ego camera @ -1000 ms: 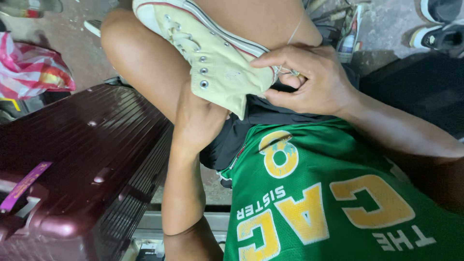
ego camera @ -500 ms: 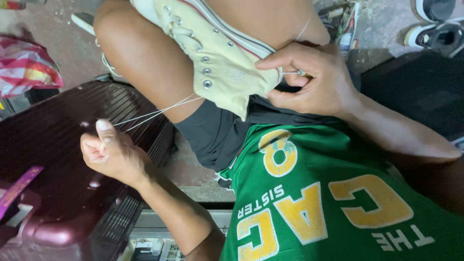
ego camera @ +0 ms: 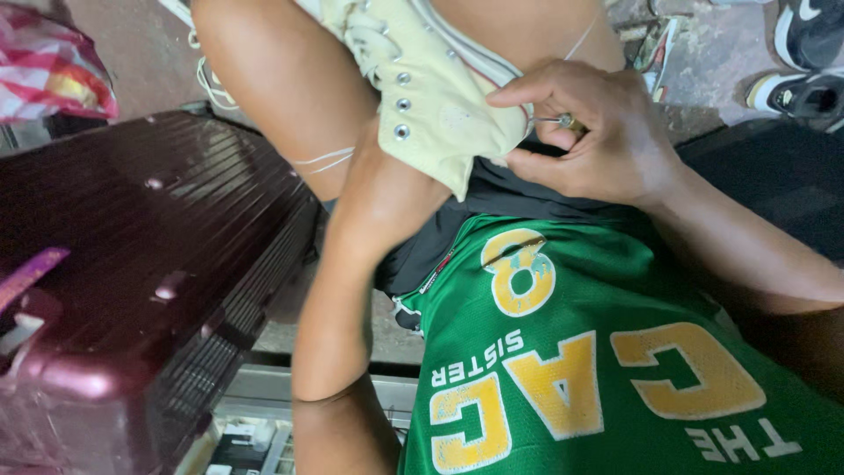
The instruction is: The person sits on the floor and uses a needle and thread to sew the upper part of a white sneaker. They repeatedly push the needle through the fabric and pull the thread to secure the stitching.
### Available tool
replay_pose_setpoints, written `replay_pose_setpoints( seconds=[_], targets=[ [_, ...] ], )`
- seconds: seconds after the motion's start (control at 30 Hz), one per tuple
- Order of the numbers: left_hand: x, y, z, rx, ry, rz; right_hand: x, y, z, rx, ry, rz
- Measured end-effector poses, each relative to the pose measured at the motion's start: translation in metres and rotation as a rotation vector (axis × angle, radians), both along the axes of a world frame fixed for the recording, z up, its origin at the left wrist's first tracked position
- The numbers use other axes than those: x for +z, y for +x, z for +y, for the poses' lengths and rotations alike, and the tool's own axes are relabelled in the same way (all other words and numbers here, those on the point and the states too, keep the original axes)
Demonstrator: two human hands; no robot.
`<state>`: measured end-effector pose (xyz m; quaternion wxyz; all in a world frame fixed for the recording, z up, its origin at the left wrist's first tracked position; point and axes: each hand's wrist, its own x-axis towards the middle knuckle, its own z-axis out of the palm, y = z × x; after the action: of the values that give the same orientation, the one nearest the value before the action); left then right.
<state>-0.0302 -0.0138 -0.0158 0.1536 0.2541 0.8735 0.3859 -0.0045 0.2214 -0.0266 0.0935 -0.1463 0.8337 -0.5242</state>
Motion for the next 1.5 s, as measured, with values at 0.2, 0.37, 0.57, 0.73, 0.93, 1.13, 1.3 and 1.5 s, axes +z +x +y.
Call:
replay_pose_setpoints(
  seconds=[0.2,0.37,0.57,0.73,0.93,1.13,1.3,1.5],
  targets=[
    [-0.032,-0.012,-0.016,-0.052,0.093,-0.204,-0.006,0.001,0.013,0.005,0.005,-0.003],
    [-0.056,0.009,-0.014,0.002,0.133,-0.142,-0.007,0.001,0.015,0.021,-0.058,0.021],
    [-0.072,0.029,-0.024,0.028,0.072,0.015,-0.006,-0.003,0.007,-0.012,-0.084,-0.001],
    [-0.071,0.034,-0.023,0.054,0.087,-0.033,-0.006,0.004,0.019,0.023,-0.009,-0.024],
    [-0.08,0.044,-0.026,0.097,0.058,0.062,0.034,-0.002,0.042,0.341,0.813,-0.272],
    [-0.087,0.05,-0.024,0.146,0.103,0.07,0.031,-0.005,0.042,0.17,0.701,0.039],
    [-0.078,0.041,-0.027,0.116,0.265,-0.332,0.003,0.006,0.029,0.086,0.478,0.044],
    [-0.061,0.022,-0.023,-0.037,0.136,-0.204,0.016,-0.004,0.045,0.195,0.532,-0.063]
  ],
)
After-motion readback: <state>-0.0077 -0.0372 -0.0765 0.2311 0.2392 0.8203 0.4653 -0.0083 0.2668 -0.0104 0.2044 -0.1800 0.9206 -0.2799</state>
